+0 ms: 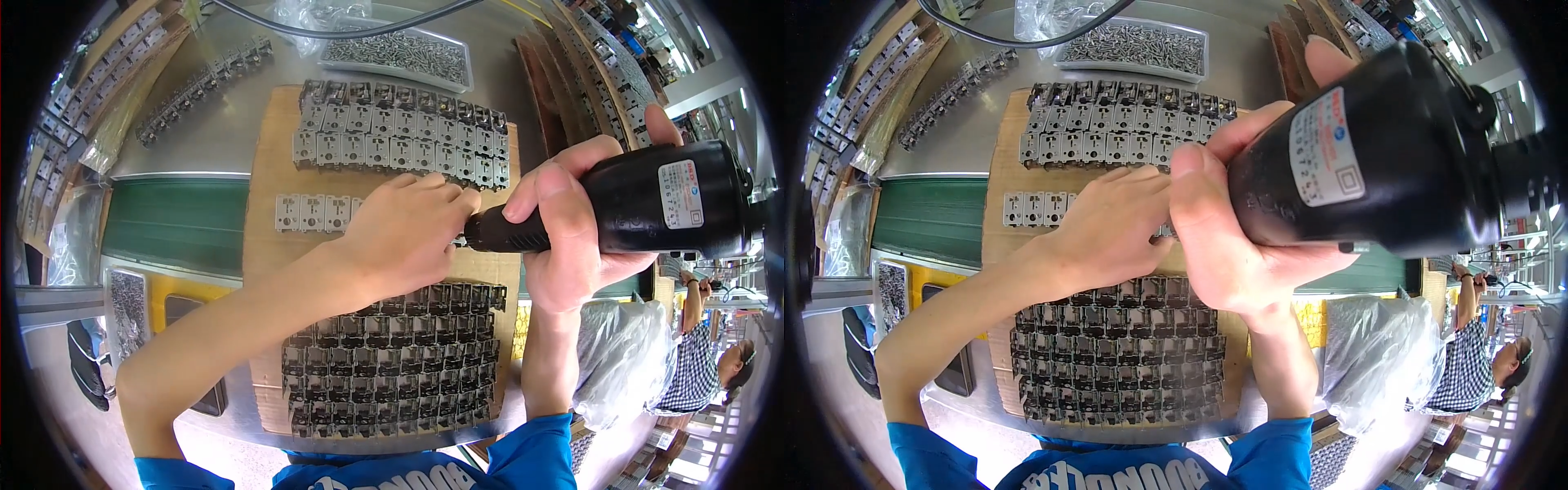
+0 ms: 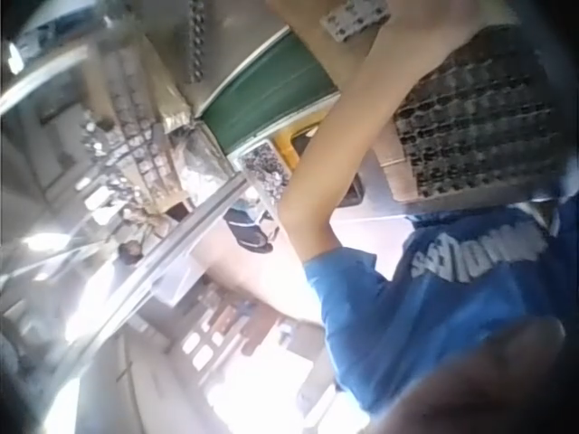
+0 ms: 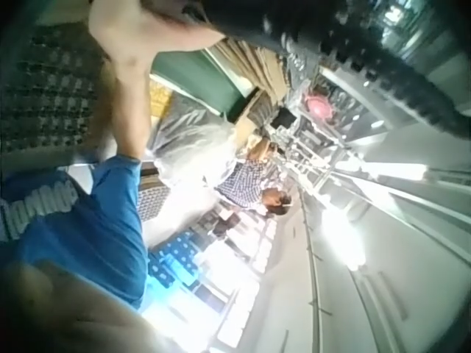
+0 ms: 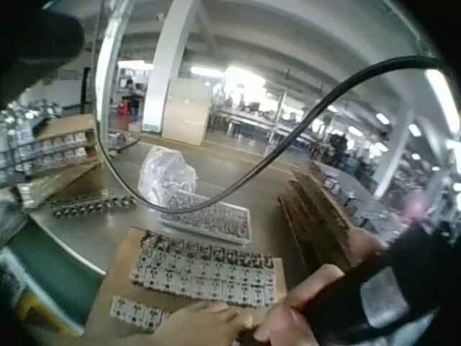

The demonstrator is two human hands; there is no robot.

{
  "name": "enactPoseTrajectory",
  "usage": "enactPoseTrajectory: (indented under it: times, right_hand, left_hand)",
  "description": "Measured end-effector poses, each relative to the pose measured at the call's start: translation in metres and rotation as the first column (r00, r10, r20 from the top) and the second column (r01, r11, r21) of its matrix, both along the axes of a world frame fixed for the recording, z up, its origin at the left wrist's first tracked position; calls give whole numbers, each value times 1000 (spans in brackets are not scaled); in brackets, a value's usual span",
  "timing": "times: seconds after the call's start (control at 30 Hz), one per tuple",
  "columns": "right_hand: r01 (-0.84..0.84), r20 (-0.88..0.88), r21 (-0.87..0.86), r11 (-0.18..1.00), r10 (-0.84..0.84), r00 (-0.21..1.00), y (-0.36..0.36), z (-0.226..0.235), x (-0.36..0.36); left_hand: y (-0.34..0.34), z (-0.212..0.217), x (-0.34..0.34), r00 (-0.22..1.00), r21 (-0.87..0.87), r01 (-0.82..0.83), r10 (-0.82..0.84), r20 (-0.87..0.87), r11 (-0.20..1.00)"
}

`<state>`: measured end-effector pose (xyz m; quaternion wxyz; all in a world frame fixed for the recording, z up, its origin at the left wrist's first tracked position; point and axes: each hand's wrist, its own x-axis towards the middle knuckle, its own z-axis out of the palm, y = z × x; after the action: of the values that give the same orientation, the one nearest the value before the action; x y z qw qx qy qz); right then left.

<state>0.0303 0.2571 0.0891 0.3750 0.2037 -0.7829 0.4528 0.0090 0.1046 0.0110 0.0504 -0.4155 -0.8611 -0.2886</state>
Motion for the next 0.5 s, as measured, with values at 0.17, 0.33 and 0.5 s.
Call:
enactPoseTrajectory:
  times: [0.17, 0.33, 0.5]
  right_hand:
    - [-60, -8, -30, 998, 60, 998, -3, -1, 4]
    - [-85, -50, -74, 994, 82, 995, -8, 1, 4]
    - [-34, -20, -255, 966, 30, 999, -27, 12, 8]
  left_hand:
    - [1, -6, -2, 1000, 37, 9, -8, -14, 999]
    - [-2, -5, -1, 999, 44, 20, -19, -30, 999]
    - [-19, 15, -1, 992, -25, 95, -92, 84, 995]
